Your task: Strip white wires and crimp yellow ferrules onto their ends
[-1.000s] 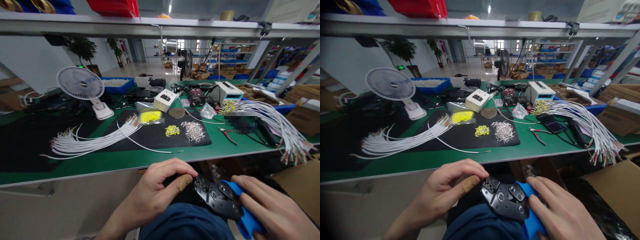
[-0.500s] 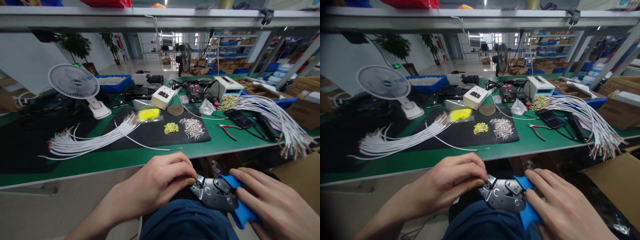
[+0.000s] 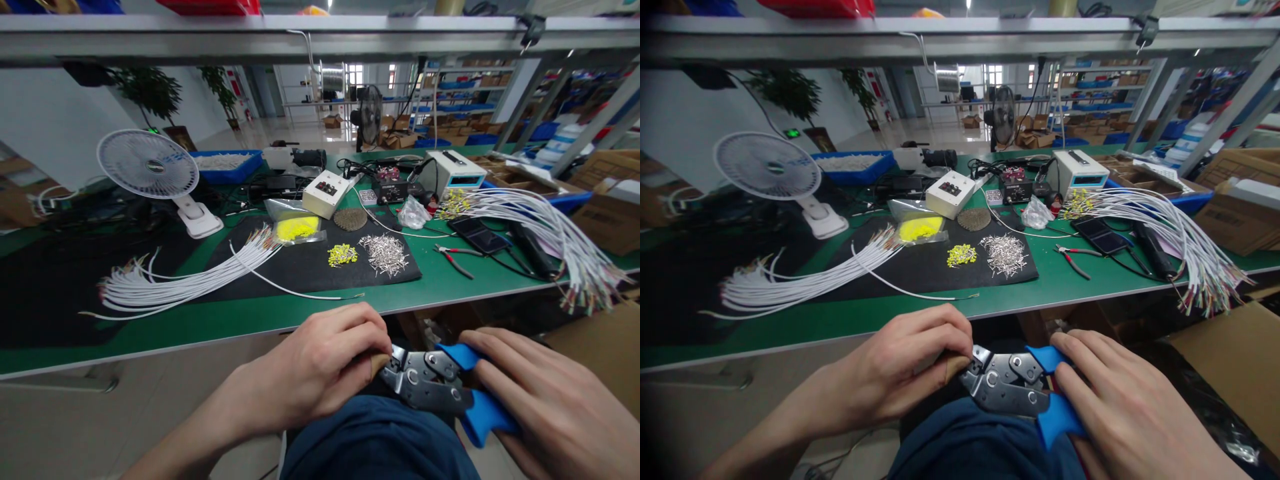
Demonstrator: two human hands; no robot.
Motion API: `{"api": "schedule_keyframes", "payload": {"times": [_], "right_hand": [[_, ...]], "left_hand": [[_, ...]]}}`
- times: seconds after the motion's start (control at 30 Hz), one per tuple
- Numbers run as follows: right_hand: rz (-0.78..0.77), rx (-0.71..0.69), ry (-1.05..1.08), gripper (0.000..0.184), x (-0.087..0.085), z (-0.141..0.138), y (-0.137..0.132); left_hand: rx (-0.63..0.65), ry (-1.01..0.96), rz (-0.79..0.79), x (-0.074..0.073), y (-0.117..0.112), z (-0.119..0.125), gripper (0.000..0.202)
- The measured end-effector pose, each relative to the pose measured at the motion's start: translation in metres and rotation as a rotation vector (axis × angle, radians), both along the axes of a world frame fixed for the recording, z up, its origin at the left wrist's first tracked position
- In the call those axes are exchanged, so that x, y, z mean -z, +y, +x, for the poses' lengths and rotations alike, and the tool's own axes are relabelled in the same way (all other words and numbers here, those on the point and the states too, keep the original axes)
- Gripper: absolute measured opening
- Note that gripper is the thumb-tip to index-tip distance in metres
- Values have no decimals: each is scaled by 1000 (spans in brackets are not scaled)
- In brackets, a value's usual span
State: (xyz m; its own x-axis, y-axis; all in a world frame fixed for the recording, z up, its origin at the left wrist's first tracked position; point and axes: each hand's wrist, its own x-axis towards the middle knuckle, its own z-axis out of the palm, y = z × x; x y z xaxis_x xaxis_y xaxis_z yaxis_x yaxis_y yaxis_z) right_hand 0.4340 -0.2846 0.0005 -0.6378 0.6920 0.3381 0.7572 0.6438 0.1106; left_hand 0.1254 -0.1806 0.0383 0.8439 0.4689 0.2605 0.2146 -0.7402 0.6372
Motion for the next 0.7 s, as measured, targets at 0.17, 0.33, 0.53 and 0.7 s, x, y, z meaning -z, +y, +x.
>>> {"api": "schedule_keyframes", "payload": {"times": [0.17,0.33,0.53,0.7], "right_hand": [[6,5,-24,44,-1,1,1],[-30,57,4,41,3,2,1],[-111,101,-22,56,16,9,-7],[-198,99,-19,58,25,6,-8]], "left_hand": [[-10,-23,-14,4,-2,-1,10],[-24,-41,-44,5,-1,-2,12],[-13,-18,-47,10,-2,-2,10],[-13,3,-87,18,-3,-4,10]]}}
